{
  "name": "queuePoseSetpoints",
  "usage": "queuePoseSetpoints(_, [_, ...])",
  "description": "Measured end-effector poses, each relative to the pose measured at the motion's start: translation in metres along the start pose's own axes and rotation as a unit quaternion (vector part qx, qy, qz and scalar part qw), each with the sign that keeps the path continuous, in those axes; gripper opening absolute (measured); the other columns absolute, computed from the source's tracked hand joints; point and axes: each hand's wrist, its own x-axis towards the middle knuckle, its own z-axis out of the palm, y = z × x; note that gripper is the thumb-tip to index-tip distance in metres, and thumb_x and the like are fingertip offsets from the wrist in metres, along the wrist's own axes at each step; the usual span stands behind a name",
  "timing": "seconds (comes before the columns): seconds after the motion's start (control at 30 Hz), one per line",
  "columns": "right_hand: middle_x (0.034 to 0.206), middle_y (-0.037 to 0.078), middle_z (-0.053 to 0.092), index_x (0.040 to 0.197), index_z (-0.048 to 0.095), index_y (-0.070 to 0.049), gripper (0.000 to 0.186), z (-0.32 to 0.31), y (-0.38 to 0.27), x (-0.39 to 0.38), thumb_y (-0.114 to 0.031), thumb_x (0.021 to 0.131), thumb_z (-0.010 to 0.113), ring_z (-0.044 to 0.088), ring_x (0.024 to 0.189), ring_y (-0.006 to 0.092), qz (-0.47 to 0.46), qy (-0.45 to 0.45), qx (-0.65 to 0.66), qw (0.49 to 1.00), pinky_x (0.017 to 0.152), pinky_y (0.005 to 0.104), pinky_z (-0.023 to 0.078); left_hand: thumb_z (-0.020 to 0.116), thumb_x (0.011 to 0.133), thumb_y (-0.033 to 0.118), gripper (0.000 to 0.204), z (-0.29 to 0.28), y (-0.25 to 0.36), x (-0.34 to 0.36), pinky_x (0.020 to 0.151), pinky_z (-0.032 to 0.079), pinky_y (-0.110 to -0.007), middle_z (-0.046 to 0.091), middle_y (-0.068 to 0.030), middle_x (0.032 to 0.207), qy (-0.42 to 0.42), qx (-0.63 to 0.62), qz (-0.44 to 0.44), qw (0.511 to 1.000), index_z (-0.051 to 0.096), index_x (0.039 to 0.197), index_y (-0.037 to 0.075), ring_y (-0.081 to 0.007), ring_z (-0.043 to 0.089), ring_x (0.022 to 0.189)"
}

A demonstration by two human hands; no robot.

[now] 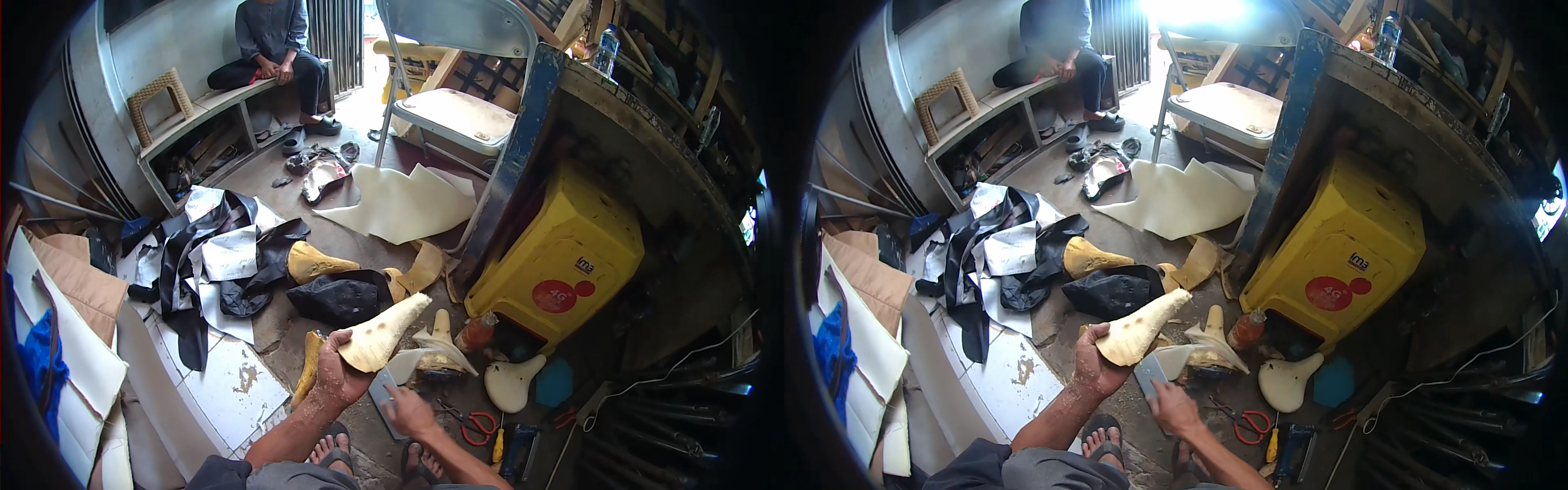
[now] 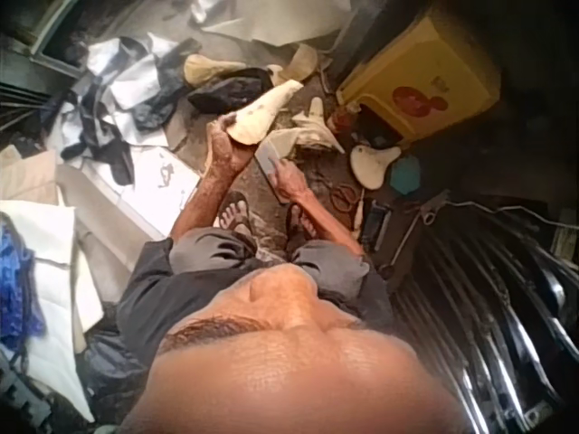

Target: The person reupholsters bicycle seats by trimming foam with shears, sanding the surface with a block, and attaching new black fabric covers using a pneumatic stapler.

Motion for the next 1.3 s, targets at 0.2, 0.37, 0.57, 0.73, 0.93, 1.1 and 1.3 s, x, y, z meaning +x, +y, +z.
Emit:
queuePoseSetpoints(0.2, [0.155,0.026,0.033,0.162,0.027,-0.021,0.091,0.07,0.044,-0.004,-0.037,0.088,0.076,0.043,0.135,0.0463,0.052,-0.056,-0.142,0.987,0.096,0.0692,0.046,0.053,0.091,0.022,0.066,-0.007,0.006,-0.004,0.121,0.035,-0.059,0.051,-0.0298,0.148,-0.01,-0.038,-0.013,0.999,0.039,0.147,-0.012,-0.0454,0.052,0.136])
queuePoseSetpoints(0.37, [0.15,0.027,0.036,0.162,0.026,-0.019,0.096,0.075,0.046,-0.014,-0.037,0.084,0.08,0.043,0.128,0.0508,0.071,-0.08,-0.162,0.981,0.095,0.0665,0.048,0.054,0.091,0.022,0.064,-0.012,0.012,0.0,0.12,0.037,-0.059,0.053,-0.0296,0.146,0.041,-0.025,0.016,0.999,0.042,0.144,-0.013,-0.0445,0.054,0.134])
queuePoseSetpoints(0.57, [0.151,0.03,0.038,0.159,0.032,-0.013,0.086,0.055,0.045,-0.01,-0.041,0.086,0.071,0.044,0.129,0.0527,0.074,-0.081,-0.071,0.991,0.1,0.0671,0.045,0.054,0.093,0.024,0.059,-0.014,0.014,0.002,0.118,0.041,-0.055,0.059,-0.0272,0.141,0.044,-0.009,0.029,0.999,0.048,0.14,-0.012,-0.0411,0.059,0.13])
queuePoseSetpoints(0.73, [0.139,0.03,0.053,0.152,0.045,-0.011,0.078,0.02,0.045,-0.011,-0.038,0.082,0.065,0.05,0.124,0.0494,0.049,0.01,0.101,0.994,0.111,0.052,0.039,0.055,0.094,0.025,0.055,-0.016,0.031,-0.004,0.111,0.047,-0.049,0.062,-0.0227,0.137,0.062,0.003,0.079,0.995,0.05,0.139,-0.007,-0.0362,0.064,0.123])
queuePoseSetpoints(0.93, [0.142,0.027,0.052,0.142,0.057,-0.007,0.068,0.014,0.035,-0.023,-0.037,0.085,0.077,0.049,0.131,0.0462,0.02,0.081,-0.145,0.986,0.112,0.0513,0.04,0.06,0.09,0.019,0.058,-0.026,0.029,-0.002,0.112,0.047,-0.048,0.062,-0.0169,0.138,0.118,0.104,0.121,0.98,0.048,0.144,0.001,-0.0342,0.062,0.126])
queuePoseSetpoints(1.1, [0.136,0.027,0.056,0.136,0.063,-0.006,0.05,0.016,0.048,-0.018,-0.032,0.094,0.07,0.055,0.126,0.0441,0.01,0.043,0.092,0.995,0.107,0.0486,0.046,0.06,0.098,0.016,0.056,-0.071,0.028,0.004,0.116,0.042,-0.055,0.056,-0.0181,0.146,-0.018,0.051,0.008,0.998,0.044,0.15,0.003,-0.0358,0.056,0.133])
queuePoseSetpoints(1.3, [0.135,0.025,0.056,0.142,0.056,-0.007,0.06,0.03,0.065,-0.036,-0.032,0.09,0.073,0.053,0.126,0.0452,0.05,0.035,0.038,0.997,0.108,0.052,0.044,0.056,0.104,0.02,0.052,-0.137,-0.002,0.017,0.111,0.049,-0.051,0.059,-0.0141,0.144,0.197,0.153,0.016,0.968,0.042,0.152,0.005,-0.0316,0.06,0.13])
